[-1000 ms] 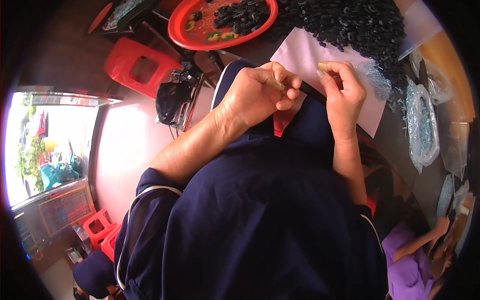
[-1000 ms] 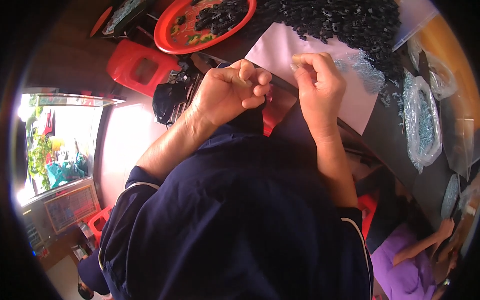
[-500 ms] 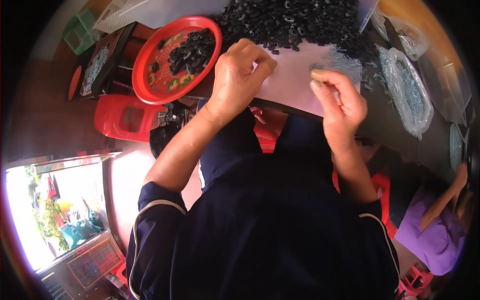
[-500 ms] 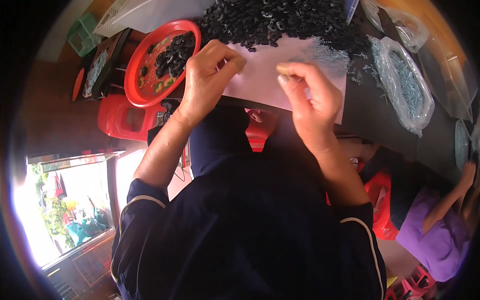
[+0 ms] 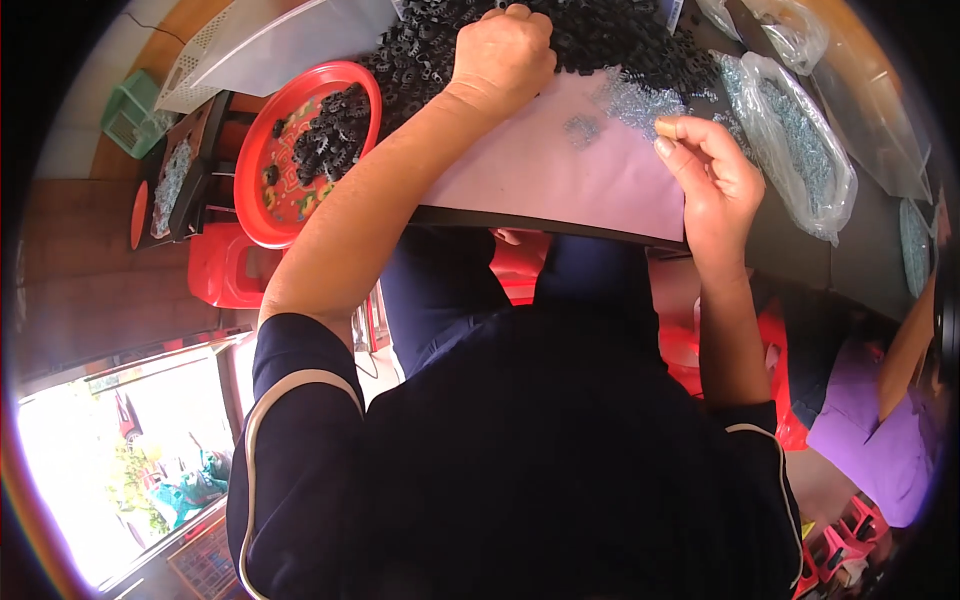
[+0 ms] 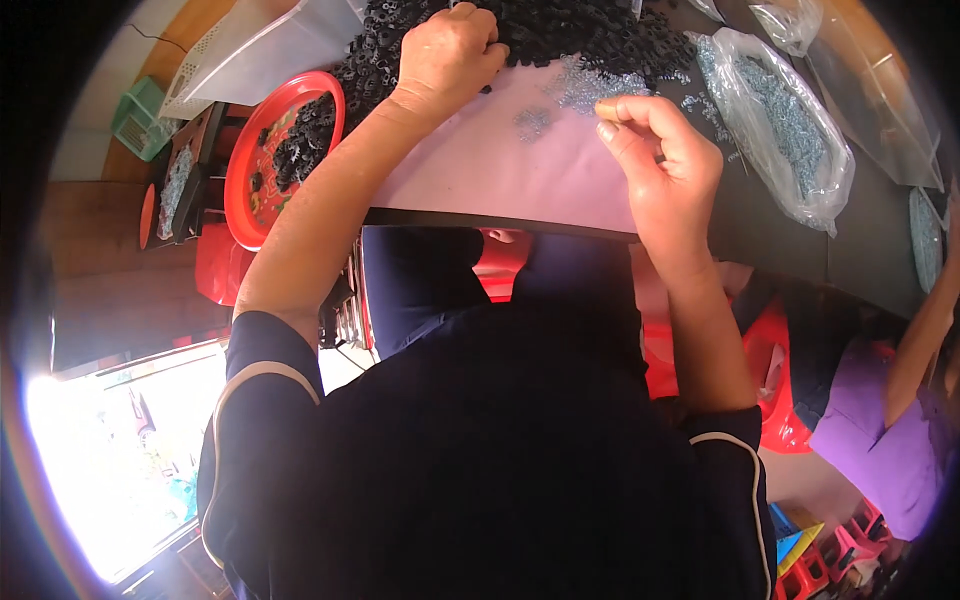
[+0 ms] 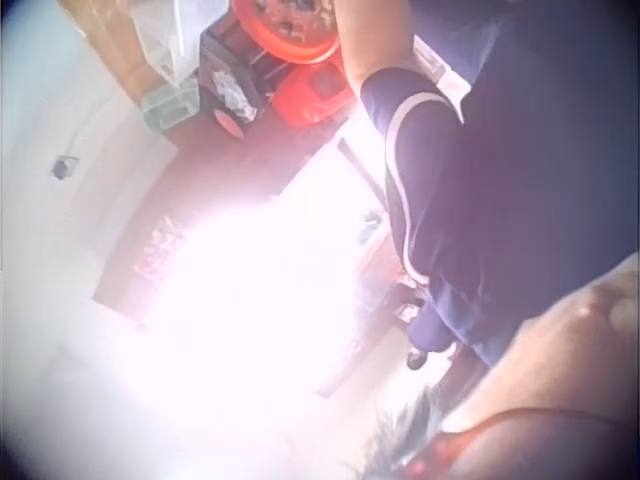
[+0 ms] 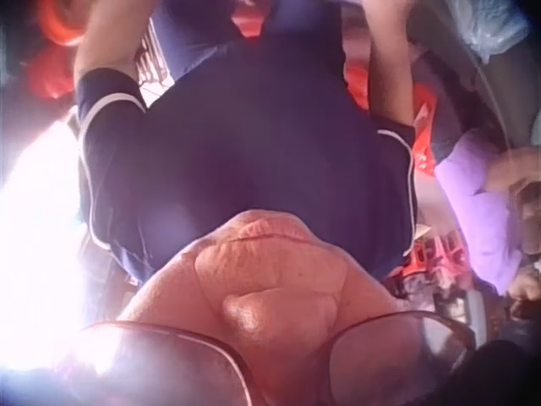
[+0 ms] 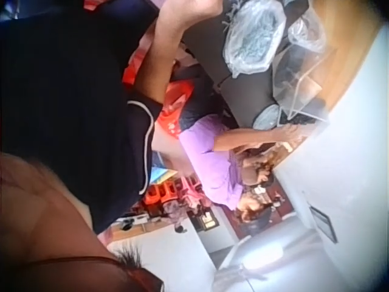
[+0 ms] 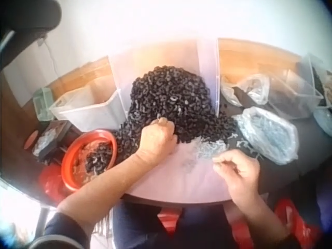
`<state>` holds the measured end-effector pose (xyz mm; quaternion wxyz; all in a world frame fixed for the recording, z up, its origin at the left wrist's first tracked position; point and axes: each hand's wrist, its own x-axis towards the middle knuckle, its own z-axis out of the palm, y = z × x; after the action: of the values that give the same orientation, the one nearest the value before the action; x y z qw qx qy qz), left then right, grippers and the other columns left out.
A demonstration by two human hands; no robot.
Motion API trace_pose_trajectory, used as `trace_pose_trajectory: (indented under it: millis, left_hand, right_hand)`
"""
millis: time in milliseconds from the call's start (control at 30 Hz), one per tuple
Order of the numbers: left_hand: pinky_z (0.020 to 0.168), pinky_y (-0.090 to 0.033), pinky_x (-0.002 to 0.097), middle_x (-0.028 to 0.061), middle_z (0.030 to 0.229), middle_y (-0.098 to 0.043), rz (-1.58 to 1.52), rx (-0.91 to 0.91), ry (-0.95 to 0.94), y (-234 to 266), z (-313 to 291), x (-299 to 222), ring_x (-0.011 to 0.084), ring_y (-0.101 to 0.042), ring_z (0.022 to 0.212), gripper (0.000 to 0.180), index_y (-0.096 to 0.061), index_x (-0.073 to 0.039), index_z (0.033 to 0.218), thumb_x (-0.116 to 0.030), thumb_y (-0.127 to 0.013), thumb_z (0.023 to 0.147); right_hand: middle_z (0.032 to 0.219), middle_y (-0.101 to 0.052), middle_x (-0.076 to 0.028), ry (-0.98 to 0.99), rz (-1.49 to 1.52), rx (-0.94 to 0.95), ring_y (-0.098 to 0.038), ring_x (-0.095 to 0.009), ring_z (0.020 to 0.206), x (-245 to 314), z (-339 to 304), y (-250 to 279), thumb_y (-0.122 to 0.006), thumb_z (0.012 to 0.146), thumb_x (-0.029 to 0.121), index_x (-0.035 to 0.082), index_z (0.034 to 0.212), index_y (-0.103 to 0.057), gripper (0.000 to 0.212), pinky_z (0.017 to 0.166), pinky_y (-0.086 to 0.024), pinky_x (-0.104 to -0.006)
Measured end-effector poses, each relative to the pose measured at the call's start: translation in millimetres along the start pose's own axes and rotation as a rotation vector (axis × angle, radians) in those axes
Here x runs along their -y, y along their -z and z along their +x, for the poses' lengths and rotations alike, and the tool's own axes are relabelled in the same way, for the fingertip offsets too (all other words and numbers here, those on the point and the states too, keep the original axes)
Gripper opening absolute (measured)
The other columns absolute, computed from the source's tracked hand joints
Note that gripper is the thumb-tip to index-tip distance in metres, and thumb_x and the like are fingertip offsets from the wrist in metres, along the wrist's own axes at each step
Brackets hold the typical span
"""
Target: The person assembles small black plastic components by hand.
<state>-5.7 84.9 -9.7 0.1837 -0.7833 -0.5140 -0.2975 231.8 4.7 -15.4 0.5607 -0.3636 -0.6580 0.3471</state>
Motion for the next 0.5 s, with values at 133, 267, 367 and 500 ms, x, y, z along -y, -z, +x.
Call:
trace_pose_trajectory:
  millis: [133, 267, 367, 500]
  left_hand:
    - [0.063, -0.051, 0.035, 0.0076, 0.078, -0.062, -0.201, 0.051, 0.074, 26.9, -16.9, -9.0, 0.025, -0.063, 0.069, 0.012, -0.066, -0.006, 0.077, -0.015, -0.072, 0.073]
    - [0.064, -0.052, 0.0342, 0.0056, 0.079, -0.058, -0.21, 0.109, 0.054, 46.3, -50.8, -19.4, 0.025, -0.062, 0.076, 0.012, -0.068, -0.009, 0.083, -0.007, -0.07, 0.072]
    - [0.065, -0.053, 0.0355, 0.0054, 0.084, -0.058, -0.114, 0.009, 0.037, 53.6, -62.9, -34.1, 0.0256, -0.061, 0.082, 0.018, -0.069, -0.01, 0.087, -0.004, -0.07, 0.07]
    - [0.063, -0.053, 0.0364, 0.0053, 0.084, -0.057, -0.236, -0.02, -0.125, 50.6, -59.6, -54.8, 0.025, -0.061, 0.081, 0.016, -0.068, -0.01, 0.084, -0.007, -0.073, 0.07]
  right_hand:
    - [0.094, -0.072, -0.006, -0.001, 0.031, -0.007, -0.066, -0.01, 0.086, -2.0, 2.9, 8.1, -0.067, 0.085, -0.003, -0.003, 0.098, -0.067, 0.013, 0.079, -0.052, -0.0235]
    - [0.093, -0.072, -0.006, 0.021, 0.008, -0.002, -0.065, -0.009, 0.085, -6.2, 2.1, 4.6, -0.067, 0.085, -0.003, -0.002, 0.098, -0.068, 0.013, 0.079, -0.051, -0.0233]
    - [0.091, -0.071, -0.005, -0.006, 0.019, 0.021, -0.064, -0.009, 0.084, -4.5, 0.6, -5.6, -0.067, 0.084, -0.003, -0.002, 0.096, -0.067, 0.012, 0.077, -0.051, -0.0229]
    - [0.089, -0.071, -0.004, 0.048, -0.006, 0.034, -0.064, -0.008, 0.081, -1.6, 4.3, -14.4, -0.068, 0.084, -0.003, -0.003, 0.094, -0.067, 0.01, 0.075, -0.05, -0.0221]
